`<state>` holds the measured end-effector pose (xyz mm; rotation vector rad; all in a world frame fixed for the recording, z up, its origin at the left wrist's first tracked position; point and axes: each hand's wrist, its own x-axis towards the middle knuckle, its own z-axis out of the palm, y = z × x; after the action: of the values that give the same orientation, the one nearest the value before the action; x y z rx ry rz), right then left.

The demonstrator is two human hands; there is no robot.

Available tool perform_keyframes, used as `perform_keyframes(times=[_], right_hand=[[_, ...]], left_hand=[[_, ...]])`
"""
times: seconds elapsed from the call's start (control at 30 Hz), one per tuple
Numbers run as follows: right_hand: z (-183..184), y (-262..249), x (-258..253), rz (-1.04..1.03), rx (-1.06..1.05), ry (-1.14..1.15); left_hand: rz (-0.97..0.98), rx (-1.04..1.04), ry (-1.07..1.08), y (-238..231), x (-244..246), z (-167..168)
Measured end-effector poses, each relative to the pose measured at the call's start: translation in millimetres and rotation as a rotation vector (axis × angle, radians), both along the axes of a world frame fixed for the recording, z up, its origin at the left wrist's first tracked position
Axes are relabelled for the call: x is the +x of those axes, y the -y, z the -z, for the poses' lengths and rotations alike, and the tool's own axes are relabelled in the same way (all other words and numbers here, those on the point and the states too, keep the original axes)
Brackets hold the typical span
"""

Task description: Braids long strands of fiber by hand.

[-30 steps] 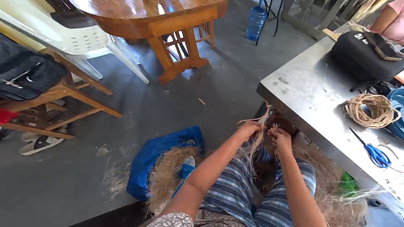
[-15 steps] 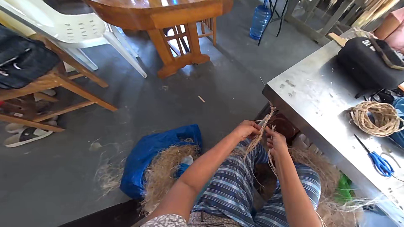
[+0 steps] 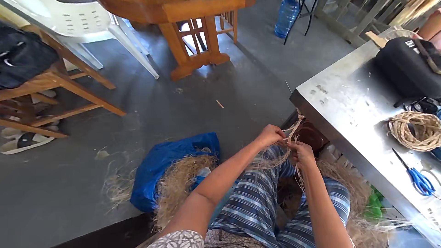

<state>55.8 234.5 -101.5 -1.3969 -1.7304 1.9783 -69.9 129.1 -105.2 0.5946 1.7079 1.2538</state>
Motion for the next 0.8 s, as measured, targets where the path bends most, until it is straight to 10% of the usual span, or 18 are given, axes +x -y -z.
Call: perform_keyframes(times=[0.8], right_hand=[[-1, -18, 8, -0.259, 0.289, 0.103]], left_hand=[[0.200, 0.035, -0.268, -15, -4, 4]])
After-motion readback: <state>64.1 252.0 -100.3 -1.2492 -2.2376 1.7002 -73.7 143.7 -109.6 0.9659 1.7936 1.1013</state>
